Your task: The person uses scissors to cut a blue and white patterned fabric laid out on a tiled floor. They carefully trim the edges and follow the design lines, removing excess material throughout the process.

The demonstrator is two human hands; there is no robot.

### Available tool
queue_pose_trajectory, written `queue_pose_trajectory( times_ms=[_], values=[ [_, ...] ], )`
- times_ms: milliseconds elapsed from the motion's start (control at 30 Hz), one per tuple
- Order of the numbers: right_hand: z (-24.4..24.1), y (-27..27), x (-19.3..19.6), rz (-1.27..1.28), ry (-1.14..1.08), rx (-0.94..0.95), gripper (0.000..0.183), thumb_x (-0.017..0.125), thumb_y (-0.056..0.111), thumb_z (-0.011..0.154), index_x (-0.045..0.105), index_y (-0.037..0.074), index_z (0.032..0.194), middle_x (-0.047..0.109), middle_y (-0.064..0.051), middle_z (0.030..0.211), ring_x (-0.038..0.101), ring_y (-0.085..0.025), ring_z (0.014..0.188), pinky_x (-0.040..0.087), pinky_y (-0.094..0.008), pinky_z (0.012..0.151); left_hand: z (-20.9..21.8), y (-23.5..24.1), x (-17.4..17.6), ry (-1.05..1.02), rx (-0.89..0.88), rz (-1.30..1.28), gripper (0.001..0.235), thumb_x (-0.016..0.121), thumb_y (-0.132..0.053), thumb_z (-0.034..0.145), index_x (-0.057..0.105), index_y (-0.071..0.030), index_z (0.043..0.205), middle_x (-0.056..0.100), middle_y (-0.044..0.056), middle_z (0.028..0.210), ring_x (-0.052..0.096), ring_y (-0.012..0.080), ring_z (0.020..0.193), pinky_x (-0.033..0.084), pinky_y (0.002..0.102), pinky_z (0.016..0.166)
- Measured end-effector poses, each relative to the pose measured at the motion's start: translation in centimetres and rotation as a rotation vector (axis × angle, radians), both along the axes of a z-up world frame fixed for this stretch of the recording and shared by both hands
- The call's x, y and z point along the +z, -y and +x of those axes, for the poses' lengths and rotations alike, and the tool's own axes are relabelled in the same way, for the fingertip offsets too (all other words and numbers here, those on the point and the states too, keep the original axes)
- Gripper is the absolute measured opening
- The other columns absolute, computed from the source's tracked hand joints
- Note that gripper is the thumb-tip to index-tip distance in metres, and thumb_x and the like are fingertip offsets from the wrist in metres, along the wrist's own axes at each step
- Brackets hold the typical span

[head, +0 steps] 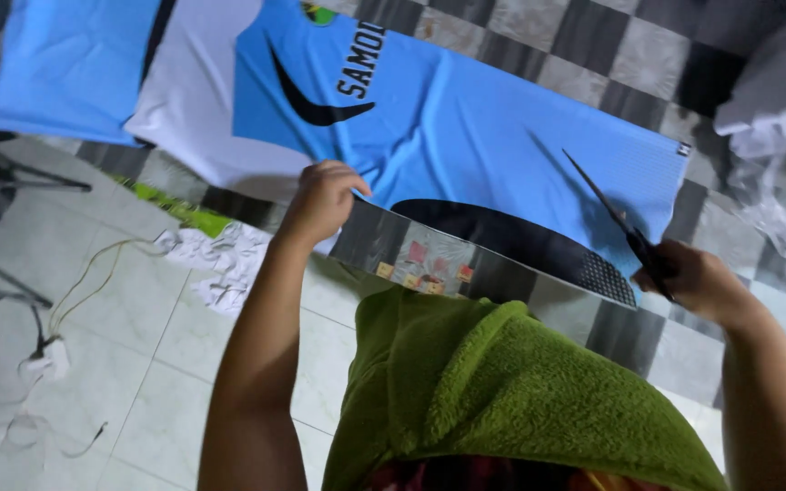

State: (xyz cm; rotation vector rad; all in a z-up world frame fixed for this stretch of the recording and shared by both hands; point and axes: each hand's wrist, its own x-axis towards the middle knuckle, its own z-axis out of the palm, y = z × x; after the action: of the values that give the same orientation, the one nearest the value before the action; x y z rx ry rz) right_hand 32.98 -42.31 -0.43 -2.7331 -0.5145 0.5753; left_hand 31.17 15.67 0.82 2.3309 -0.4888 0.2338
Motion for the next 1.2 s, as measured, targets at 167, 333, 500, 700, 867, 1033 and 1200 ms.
queue_pose_trajectory(
  times_ms=[167,333,500,700,867,1033,1200],
  values=[
    [-1.2,-11.1,7.4,0.079,-0.287,-0.012,0.025,0.066,0.028,0.081,0.065,0.011,0.099,0.069,-0.002,0.08,0.063,-0.013,0.063,0.052,-0.024,0.055,-4.4,-0.3,-1.7,-0.143,0.589,0.113,0.017,0.06,-0.006,0.081,0.068,-0.01,0.096,0.068,0.01,0.094,0.056,0.0326,0.089,0.044,0.044,0.074],
    [-2.5,-16.4,2.6,0.229,-0.578,-0.067,0.032,0.078,0.031,0.072,0.066,0.009,0.092,0.068,-0.019,0.063,0.066,-0.032,0.059,0.048,-0.039,0.058,-5.7,0.6,-4.7,-0.119,0.765,0.34,0.036,0.078,-0.039,0.066,0.065,-0.014,0.089,0.061,0.007,0.085,0.062,0.0315,0.08,0.05,0.046,0.067],
    [-2.5,-23.5,3.8,0.524,-1.009,0.066,0.036,0.072,0.028,0.082,0.064,-0.003,0.099,0.05,-0.005,0.056,0.049,-0.014,0.045,0.039,-0.026,0.046,-5.3,-0.3,-7.7,0.105,0.82,0.372,0.019,0.072,-0.018,0.065,0.055,-0.018,0.073,0.052,0.001,0.071,0.058,0.0274,0.069,0.047,0.042,0.061],
    [-3.5,-26.6,1.7,0.704,-1.122,-0.002,0.031,0.064,0.022,0.087,0.064,-0.008,0.095,0.046,-0.006,0.057,0.048,-0.017,0.045,0.044,-0.031,0.046,-5.2,-1.5,-6.9,0.051,0.681,0.294,0.027,0.07,-0.011,0.07,0.058,-0.016,0.094,0.059,0.007,0.074,0.063,0.0292,0.069,0.051,0.039,0.064],
    [-5.5,-30.6,4.5,0.801,-1.077,-0.134,0.028,0.067,0.022,0.087,0.059,-0.005,0.08,0.049,-0.008,0.056,0.049,-0.019,0.047,0.042,-0.032,0.047,-5.1,-4.5,-5.7,0.187,0.538,0.211,0.026,0.074,-0.026,0.07,0.066,-0.016,0.092,0.06,0.008,0.079,0.061,0.0309,0.069,0.048,0.041,0.061],
    [-6.6,-30.0,2.9,0.785,-1.134,-0.254,0.025,0.069,0.019,0.082,0.058,-0.004,0.081,0.054,-0.01,0.059,0.055,-0.024,0.051,0.044,-0.037,0.05,-3.4,-11.8,-3.6,0.272,0.691,0.285,0.035,0.066,-0.023,0.078,0.064,-0.01,0.11,0.059,0.014,0.111,0.057,0.0354,0.1,0.047,0.046,0.072],
    [-6.5,-29.6,2.9,0.507,-1.148,-0.421,0.022,0.039,0.02,0.099,0.051,0.004,0.092,0.05,-0.008,0.076,0.045,-0.019,0.058,0.041,-0.029,0.049,-1.8,-17.5,-3.2,-0.475,0.569,0.535,0.07,0.025,-0.058,0.095,0.01,-0.021,0.152,0.0,0.005,0.157,-0.004,0.0321,0.143,-0.007,0.061,0.109]
  ],
)
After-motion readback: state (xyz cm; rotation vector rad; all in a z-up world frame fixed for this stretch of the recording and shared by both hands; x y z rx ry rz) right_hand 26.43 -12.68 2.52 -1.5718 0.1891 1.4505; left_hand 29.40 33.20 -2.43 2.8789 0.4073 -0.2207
